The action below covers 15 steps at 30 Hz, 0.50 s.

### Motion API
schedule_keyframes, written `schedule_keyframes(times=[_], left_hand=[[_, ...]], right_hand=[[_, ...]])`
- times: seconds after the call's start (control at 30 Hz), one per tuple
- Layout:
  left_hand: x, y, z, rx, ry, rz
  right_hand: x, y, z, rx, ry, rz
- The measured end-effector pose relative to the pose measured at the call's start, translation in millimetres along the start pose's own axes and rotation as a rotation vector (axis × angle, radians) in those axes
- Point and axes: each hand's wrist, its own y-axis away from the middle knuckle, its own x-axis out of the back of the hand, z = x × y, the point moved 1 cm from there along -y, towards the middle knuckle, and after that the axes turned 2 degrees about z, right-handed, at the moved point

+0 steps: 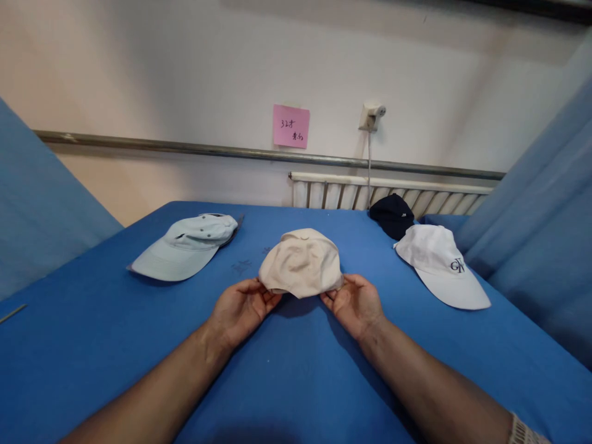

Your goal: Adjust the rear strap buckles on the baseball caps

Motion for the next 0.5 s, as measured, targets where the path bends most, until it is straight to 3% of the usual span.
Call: schedule_keyframes(times=[0.13, 0.37, 0.5], left_hand=[[2.8, -2, 4, 0.015, -0.013, -0.004], [5.8, -5, 2, 0.028, -0.022, -0.037], [6.6, -5, 3, 0.012, -0.003, -0.036]], right_hand=[[2, -9, -11, 0.021, 0.019, 0.13], [6, -22, -19, 0.01, 0.192, 0.218], [19, -30, -12, 0.118, 0.435, 0.169]])
